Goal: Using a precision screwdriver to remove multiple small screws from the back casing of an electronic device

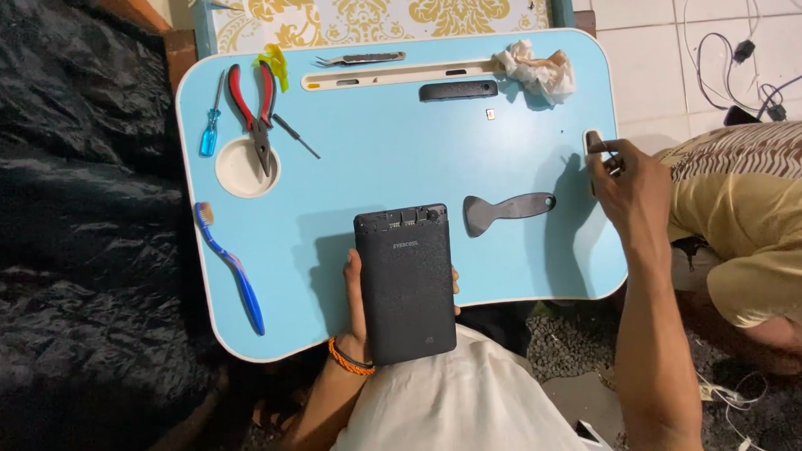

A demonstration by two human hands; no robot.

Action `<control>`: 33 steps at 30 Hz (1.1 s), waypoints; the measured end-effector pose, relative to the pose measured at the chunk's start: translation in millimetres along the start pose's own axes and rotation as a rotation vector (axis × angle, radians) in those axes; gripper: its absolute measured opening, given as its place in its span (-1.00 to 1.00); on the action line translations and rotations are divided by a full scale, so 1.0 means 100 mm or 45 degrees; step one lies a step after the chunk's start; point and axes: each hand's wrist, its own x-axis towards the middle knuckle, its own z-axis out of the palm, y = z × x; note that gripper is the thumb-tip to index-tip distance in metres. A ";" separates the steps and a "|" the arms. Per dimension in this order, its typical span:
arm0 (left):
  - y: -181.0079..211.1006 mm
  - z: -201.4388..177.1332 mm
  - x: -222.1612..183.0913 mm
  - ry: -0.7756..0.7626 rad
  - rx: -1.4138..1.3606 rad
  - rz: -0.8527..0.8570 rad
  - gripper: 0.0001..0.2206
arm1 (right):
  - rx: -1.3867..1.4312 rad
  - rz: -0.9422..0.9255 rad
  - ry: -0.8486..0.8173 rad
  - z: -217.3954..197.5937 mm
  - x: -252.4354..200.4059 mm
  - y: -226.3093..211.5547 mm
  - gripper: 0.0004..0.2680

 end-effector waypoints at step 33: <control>-0.01 0.02 -0.01 0.128 0.009 0.059 -0.08 | 0.359 -0.173 -0.014 -0.34 -0.30 -0.39 -0.67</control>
